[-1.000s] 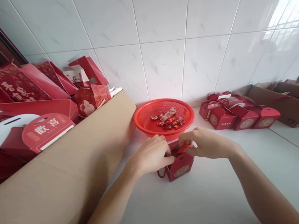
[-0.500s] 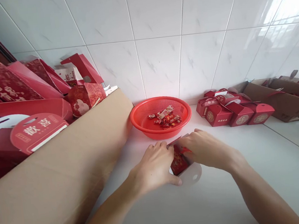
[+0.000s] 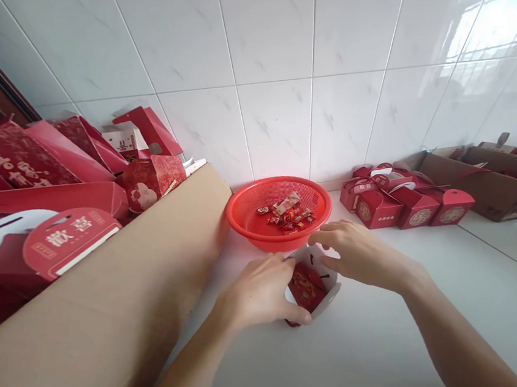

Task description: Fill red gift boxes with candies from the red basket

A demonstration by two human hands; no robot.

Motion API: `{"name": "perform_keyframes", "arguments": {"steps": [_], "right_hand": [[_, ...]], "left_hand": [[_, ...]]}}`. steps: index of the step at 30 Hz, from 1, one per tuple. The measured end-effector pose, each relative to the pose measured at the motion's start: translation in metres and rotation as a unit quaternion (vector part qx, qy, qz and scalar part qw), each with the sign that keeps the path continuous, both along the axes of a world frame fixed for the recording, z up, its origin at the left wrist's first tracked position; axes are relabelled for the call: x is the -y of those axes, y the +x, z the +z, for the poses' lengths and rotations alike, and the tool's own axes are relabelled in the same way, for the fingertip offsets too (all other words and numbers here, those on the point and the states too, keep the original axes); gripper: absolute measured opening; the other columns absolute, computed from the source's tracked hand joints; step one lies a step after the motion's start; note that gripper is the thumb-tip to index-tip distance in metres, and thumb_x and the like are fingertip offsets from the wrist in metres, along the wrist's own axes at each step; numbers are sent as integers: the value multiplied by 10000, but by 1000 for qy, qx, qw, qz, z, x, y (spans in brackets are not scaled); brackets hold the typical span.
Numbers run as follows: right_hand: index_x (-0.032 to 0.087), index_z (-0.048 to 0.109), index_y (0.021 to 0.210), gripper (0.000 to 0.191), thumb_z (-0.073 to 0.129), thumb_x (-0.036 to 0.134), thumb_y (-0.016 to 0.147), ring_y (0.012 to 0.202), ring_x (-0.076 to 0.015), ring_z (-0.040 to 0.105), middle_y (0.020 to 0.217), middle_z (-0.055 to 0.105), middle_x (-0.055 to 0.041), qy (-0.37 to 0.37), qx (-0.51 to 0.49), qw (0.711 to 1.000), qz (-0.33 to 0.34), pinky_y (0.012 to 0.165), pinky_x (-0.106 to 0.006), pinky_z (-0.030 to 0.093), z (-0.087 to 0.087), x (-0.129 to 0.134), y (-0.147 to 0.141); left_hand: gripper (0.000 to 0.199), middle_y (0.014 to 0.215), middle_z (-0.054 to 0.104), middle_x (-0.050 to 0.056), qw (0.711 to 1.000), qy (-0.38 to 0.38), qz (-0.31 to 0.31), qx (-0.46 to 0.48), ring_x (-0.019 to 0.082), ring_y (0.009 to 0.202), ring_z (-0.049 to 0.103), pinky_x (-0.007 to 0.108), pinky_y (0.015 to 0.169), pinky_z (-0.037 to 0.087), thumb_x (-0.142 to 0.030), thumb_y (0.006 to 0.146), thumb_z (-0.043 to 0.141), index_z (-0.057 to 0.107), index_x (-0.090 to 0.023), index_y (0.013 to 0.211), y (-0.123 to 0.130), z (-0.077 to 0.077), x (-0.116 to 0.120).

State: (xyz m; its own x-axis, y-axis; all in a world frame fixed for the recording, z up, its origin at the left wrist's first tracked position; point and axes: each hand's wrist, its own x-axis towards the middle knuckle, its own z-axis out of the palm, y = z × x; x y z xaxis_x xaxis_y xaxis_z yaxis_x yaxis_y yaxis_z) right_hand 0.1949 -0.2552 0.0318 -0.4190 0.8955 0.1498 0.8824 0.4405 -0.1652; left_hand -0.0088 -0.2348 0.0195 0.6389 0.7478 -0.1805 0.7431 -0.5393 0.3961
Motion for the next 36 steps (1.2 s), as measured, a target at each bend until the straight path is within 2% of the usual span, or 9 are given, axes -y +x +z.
{"name": "perform_keyframes", "arguments": {"steps": [5,9,13,18,20,23,28,33,36], "right_hand": [[253,733,1019,157,642,235,893,824,-196,648,965,710,-37,-51,-92,994,33,671,-293,457,-7,-4,18],[266,671,1142,253,631,391,926,804,-176,673,1055,699,-35,-106,-176,977,47,694,-308,517,-24,-5,23],[245,628,1207,344,581,475,955,921,-207,683,1101,697,-70,-65,-228,970,54,788,-354,555,-44,1,22],[243,630,1251,343,627,398,945,1151,-252,635,1308,636,-128,8,-267,959,95,970,-431,531,-71,11,20],[243,669,1153,241,636,350,940,1147,-251,633,1298,640,-126,24,-286,952,103,966,-436,534,-80,14,19],[231,676,952,58,626,249,928,1058,-225,653,1266,648,-117,33,-331,936,115,896,-404,556,-90,21,20],[234,590,838,175,632,74,780,1146,-259,610,1151,708,-90,36,-372,912,172,908,-429,537,-100,34,22],[234,556,894,178,642,123,785,1080,-257,644,1208,685,-121,22,-394,908,141,853,-411,553,-108,41,22],[234,565,970,133,633,210,858,1022,-247,667,1100,709,-112,14,-409,905,115,822,-387,560,-109,41,20]], "left_hand": [[625,1081,709,-32,997,-69,-30,33,252,1026,643,272,750,467,-401,634,813,611,-341,1223,-12,8,-22],[525,1127,701,-24,995,-88,-50,25,234,1034,640,255,769,463,-411,685,782,625,-305,1174,-16,11,-30],[442,1001,718,-22,992,-99,-77,22,216,912,667,251,710,467,-453,755,712,636,-289,1159,-15,9,-33],[479,1184,727,25,992,-98,-19,81,259,1063,674,282,822,497,-598,855,575,687,-285,1200,-16,-3,-43],[475,1183,736,19,989,-100,-14,107,258,1083,673,293,873,496,-616,900,504,720,-282,1160,-17,-7,-45],[506,1288,699,23,987,-98,-1,128,260,1186,635,317,973,476,-603,921,490,683,-281,1260,-19,-10,-41],[604,1465,569,30,983,-100,6,150,263,1328,540,322,1021,475,-557,872,605,569,-275,1405,-25,-12,-24],[623,1490,542,50,978,-107,13,180,264,1382,488,348,1111,414,-592,920,527,537,-244,1437,-31,-22,-17],[545,1497,534,38,971,-124,31,201,253,1405,461,366,1152,378,-551,966,444,572,-254,1405,-31,-31,-17]]}}
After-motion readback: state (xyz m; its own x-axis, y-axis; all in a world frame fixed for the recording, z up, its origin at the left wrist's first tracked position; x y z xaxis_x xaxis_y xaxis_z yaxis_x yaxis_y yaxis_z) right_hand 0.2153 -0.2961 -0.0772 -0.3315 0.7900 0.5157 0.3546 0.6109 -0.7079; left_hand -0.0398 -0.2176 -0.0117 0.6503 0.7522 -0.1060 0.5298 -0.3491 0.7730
